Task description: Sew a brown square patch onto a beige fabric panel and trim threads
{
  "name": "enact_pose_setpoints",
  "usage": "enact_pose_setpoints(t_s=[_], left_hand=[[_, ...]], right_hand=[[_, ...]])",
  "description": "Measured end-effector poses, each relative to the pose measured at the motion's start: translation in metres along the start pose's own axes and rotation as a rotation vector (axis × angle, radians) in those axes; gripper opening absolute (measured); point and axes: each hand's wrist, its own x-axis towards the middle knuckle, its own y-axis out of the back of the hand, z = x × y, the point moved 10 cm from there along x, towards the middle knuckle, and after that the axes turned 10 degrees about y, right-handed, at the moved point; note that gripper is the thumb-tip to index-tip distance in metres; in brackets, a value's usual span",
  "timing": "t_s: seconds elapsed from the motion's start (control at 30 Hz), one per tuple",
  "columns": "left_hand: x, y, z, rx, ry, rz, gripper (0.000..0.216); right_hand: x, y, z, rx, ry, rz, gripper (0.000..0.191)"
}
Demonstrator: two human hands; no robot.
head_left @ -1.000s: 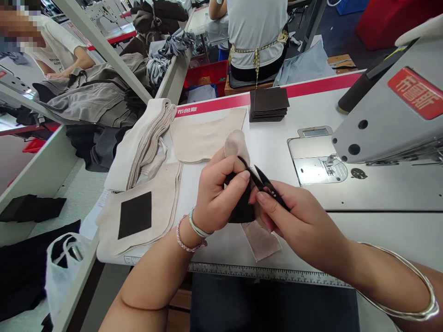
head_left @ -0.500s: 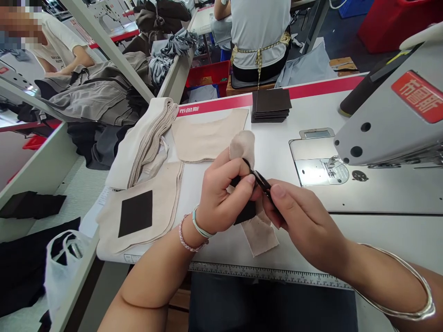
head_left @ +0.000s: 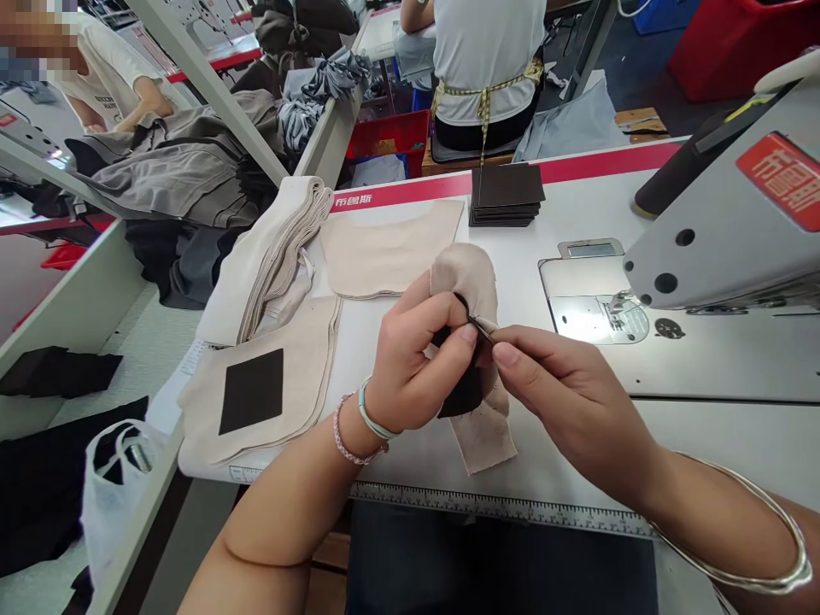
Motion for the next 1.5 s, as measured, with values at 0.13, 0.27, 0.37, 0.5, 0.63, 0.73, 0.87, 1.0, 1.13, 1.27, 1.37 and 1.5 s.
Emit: enact_pose_setpoints(t_s=[0.13,0.27,0.37,0.5,0.63,0.73,0.87,1.0,1.13,1.27,1.37,1.5], left_hand=[[0.0,-0.001,0.0,0.009,0.001,-0.006,0.022],[0.0,-0.001,-0.001,0.002,0.015,-0.015,0.022],[0.0,-0.002,-0.002,-0.008,0.031,-0.021,0.022],[-0.001,-0.001,-0.003,-0.012,0.043,-0.021,0.023],[0.0,0.0,-0.007,-0.029,0.095,-0.019,0.023],[0.001,0.0,-0.009,-0.047,0.126,-0.022,0.023],[0.001,-0.005,-0.004,-0.075,0.087,-0.072,0.023],[0.0,-0.013,-0.004,-0.092,0.077,-0.143,0.024],[0.0,-0.014,-0.007,-0.081,0.095,-0.14,0.023],[0.002,-0.011,-0.01,-0.079,0.118,-0.128,0.022],[0.004,-0.009,-0.01,-0.081,0.112,-0.134,0.022],[0.005,-0.008,-0.012,-0.108,0.131,-0.142,0.021]], right_hand=[[-0.001,0.002,0.001,-0.037,-0.018,0.007,0.027],[-0.001,0.005,0.0,-0.065,-0.004,0.017,0.028],[-0.002,0.006,0.001,-0.089,-0.017,0.023,0.031],[-0.002,0.003,0.006,-0.028,-0.046,0.021,0.033],[0.001,0.004,0.007,0.095,-0.006,0.038,0.035],[0.003,0.014,0.004,0.08,0.054,0.113,0.032],[0.004,0.028,0.001,-0.031,0.07,0.23,0.014],[0.005,0.028,-0.006,-0.206,0.101,0.228,0.01],[0.004,0.031,-0.014,-0.277,0.158,0.256,0.014],[0.001,0.04,-0.017,-0.341,0.151,0.332,0.016],[0.001,0.045,-0.02,-0.378,0.147,0.363,0.017],[0.004,0.048,-0.018,-0.372,0.134,0.372,0.016]])
